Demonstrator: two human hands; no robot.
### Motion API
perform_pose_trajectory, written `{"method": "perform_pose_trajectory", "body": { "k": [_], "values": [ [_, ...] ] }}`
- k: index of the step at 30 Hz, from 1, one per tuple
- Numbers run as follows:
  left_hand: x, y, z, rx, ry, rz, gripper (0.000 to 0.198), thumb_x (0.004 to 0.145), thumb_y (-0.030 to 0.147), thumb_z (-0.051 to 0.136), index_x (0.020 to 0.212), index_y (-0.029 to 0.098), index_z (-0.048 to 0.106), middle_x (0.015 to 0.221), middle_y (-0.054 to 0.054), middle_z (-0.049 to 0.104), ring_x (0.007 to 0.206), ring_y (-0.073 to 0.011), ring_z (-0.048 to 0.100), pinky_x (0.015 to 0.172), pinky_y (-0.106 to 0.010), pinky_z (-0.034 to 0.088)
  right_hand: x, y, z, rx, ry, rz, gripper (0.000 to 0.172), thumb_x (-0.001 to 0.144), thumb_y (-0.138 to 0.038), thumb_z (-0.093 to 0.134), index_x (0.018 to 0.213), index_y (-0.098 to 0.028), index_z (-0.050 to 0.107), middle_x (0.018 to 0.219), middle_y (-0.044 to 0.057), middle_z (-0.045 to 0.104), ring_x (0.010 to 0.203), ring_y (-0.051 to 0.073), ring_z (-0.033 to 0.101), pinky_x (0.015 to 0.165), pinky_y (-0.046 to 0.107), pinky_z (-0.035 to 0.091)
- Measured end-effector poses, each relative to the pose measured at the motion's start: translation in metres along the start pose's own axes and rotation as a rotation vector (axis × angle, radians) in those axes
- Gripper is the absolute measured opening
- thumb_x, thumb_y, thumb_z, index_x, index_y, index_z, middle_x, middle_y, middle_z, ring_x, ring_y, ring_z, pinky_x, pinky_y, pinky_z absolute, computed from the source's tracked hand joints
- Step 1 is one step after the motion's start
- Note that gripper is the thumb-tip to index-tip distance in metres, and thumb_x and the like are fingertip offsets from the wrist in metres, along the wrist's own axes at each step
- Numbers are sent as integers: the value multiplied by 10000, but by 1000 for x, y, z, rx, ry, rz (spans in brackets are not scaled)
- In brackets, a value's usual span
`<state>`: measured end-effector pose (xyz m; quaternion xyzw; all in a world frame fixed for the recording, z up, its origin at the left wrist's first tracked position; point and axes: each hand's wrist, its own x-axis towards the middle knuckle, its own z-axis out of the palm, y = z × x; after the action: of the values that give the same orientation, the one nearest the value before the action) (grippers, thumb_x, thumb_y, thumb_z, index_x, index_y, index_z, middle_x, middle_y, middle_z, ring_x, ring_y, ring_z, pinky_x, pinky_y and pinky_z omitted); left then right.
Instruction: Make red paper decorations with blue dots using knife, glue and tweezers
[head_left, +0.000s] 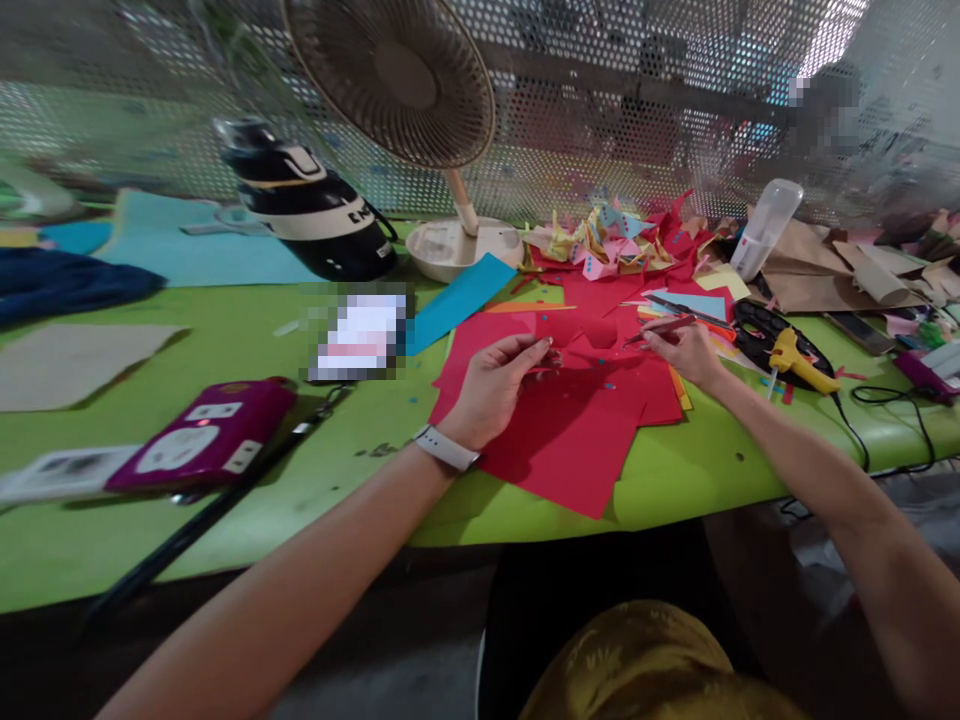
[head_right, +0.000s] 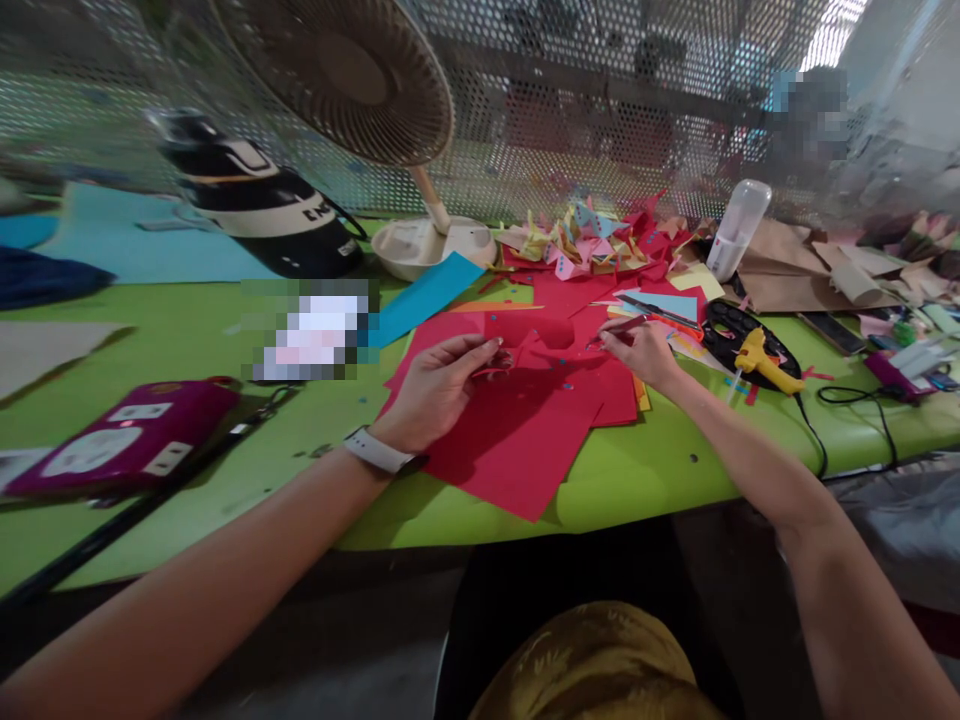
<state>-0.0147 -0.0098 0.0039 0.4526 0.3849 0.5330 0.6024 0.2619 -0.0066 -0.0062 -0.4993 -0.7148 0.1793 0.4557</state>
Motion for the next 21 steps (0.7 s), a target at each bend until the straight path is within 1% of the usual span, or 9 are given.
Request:
{"method": "perform_pose_trajectory", "body": {
  "k": [4, 9, 13, 17, 21],
  "values": [
    [1, -1, 0, -5, -1, -2, 312, 600, 366, 894, 771, 188, 705, 743, -15, 733, 728, -168, 713, 741, -285, 576, -1, 0, 1, 33, -5, 7, 314, 874, -452, 614, 895, -167, 745, 869, 91, 757, 769, 213, 737, 731, 374, 633],
    [1, 0, 0, -12, -11, 0, 303, 605, 367, 894, 767, 186, 713, 751, -13, 735, 727, -158, 712, 746, -273, 572, -1, 0, 1, 13, 8, 16, 288, 880, -439, 616, 883, -179, 741, 886, 87, 754, 810, 208, 735, 759, 353, 637],
    [0, 0, 0, -16, -8, -4, 313, 594, 367, 903, 765, 184, 714, 746, -13, 732, 722, -159, 711, 747, -279, 574, -2, 0, 1, 27, 7, 15, 290, 873, -444, 619, 881, -181, 741, 893, 87, 758, 821, 220, 739, 747, 372, 645],
    [0, 0, 0, 9, 4, 1, 318, 592, 381, 899, 759, 189, 708, 751, -21, 735, 725, -176, 713, 735, -298, 582, -2, -2, 2, 18, 6, 21, 261, 873, -417, 619, 881, -189, 745, 910, 83, 762, 840, 224, 741, 754, 367, 642],
    [0, 0, -1, -3, -10, -2, 304, 607, 369, 894, 773, 189, 714, 764, -22, 739, 731, -170, 714, 733, -290, 578, -3, -4, 2, 7, 8, -5, 252, 890, -368, 613, 894, -154, 746, 888, 104, 758, 813, 219, 733, 776, 370, 629]
  ]
}}
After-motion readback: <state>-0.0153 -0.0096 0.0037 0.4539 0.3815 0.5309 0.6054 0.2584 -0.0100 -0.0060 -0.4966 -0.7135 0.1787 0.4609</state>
